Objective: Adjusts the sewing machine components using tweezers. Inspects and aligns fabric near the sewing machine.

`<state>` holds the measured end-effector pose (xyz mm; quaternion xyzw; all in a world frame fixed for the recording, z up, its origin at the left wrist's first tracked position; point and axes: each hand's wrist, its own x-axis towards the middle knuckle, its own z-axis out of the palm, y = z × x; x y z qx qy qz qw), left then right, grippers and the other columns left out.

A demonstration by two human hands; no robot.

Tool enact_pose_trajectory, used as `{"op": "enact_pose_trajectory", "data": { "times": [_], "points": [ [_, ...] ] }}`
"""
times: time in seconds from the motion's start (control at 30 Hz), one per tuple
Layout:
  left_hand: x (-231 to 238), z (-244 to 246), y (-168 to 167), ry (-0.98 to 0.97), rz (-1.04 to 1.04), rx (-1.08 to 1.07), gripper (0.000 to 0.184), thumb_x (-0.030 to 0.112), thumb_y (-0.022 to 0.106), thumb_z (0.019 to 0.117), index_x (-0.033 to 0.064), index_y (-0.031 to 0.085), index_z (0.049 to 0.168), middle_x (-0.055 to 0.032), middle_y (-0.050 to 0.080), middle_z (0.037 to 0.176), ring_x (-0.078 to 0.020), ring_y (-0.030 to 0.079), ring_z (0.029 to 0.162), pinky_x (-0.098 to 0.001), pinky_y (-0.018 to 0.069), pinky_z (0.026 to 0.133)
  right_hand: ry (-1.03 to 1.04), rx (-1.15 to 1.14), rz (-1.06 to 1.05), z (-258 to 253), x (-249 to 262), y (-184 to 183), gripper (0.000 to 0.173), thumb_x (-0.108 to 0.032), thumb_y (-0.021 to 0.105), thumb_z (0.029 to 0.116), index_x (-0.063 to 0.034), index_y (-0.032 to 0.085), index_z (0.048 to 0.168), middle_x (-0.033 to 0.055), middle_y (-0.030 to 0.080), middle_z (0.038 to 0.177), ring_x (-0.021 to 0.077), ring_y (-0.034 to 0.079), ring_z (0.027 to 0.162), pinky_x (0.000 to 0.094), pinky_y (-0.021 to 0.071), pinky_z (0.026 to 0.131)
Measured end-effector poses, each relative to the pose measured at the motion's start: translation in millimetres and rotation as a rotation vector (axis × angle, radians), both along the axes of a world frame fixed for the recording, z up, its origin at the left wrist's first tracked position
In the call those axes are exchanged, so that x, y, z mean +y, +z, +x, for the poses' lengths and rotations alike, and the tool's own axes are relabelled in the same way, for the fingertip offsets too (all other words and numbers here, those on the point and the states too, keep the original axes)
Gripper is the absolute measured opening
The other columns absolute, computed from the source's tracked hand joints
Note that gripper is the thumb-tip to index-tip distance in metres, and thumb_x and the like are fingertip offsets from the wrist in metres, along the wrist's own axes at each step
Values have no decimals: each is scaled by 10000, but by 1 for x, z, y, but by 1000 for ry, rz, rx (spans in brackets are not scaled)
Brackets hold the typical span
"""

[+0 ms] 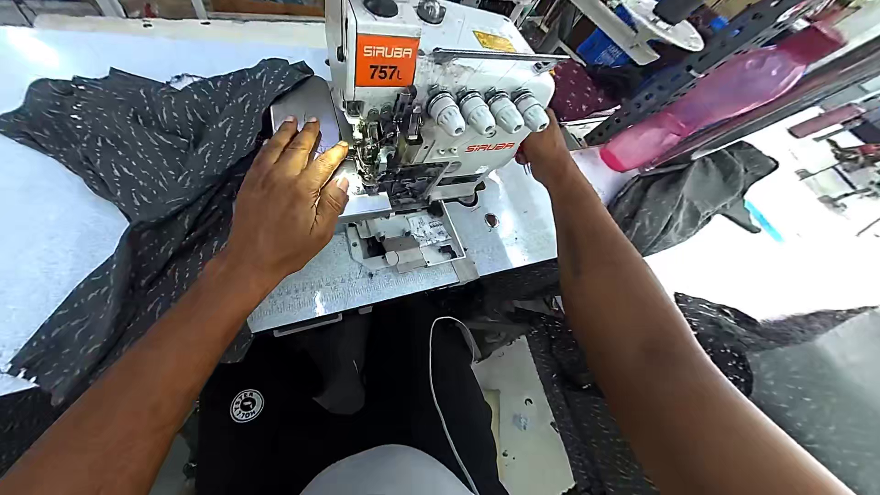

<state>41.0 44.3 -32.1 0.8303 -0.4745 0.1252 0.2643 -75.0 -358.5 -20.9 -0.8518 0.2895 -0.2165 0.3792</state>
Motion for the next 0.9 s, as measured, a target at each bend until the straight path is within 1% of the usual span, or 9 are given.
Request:
{"op": "enact_pose_trajectory", "data": {
  "times": [0.1,0.2,0.3,0.33,0.43,0.53,0.63,0.73,0.9],
  "points": [
    [-4,-4,-1,78,-6,21,565,420,283,1073,166,572,1486,-144,438,1603,-355,310,1533,-541,255,1239,77,84,-138,4,7,18,298,-248,542,1025,-17,670,1163,76,673,1007,96,623,868,363,531,796],
    [-7,-7,-1,151,-13,63,579,409,278,1068,142,542,1509,-139,408,1624,-350,282,1546,-537,234,1244,114,162,-270,9,11,28,312,-223,567,1022,18,647,1202,119,675,1089,110,631,1009,348,510,928],
    [-9,-8,-2,201,-24,120,596,407,268,1065,121,511,1529,-146,359,1649,-354,238,1560,-571,206,1246,-1,160,-331,22,-19,12,420,-236,597,1012,60,592,1310,240,654,1257,295,618,1224,494,462,1067],
    [-9,-9,-3,220,-29,140,597,403,267,1062,124,507,1532,-137,344,1659,-352,227,1564,-581,207,1242,-50,63,-334,26,-30,0,409,-251,587,1006,42,614,1290,217,669,1247,280,624,1228,487,472,1073],
    [-10,-10,-2,260,-38,182,603,408,255,1062,137,487,1547,-115,311,1677,-336,209,1571,-587,204,1238,-43,-397,-175,21,-17,-22,300,-233,452,1082,-38,680,1074,31,714,957,97,692,955,363,573,886],
    [-10,-11,-2,253,-52,197,602,402,253,1063,133,481,1551,-117,307,1679,-328,205,1574,-536,217,1248,44,-478,31,6,-10,-42,330,-258,335,1116,-151,628,1007,-83,663,779,17,629,664,259,548,589],
    [-10,-11,-3,255,-66,198,588,390,265,1064,140,490,1545,-112,310,1678,-321,208,1573,-527,234,1246,79,-199,-43,1,-9,-20,290,-255,447,1067,-91,674,1142,-50,674,927,-9,634,813,269,559,752],
    [-10,-13,-2,261,-75,202,582,375,272,1063,129,492,1543,-115,308,1678,-308,216,1573,-509,235,1252,-20,248,64,6,15,27,100,-257,532,1026,-172,569,988,-101,508,702,-32,452,526,170,405,499],
    [-11,-14,-2,276,-93,216,581,374,269,1067,128,492,1544,-117,311,1676,-283,223,1573,-475,230,1262,-121,425,178,10,45,63,242,-252,460,1093,-180,501,866,-86,443,612,-16,400,450,147,340,437]
  ]
}}
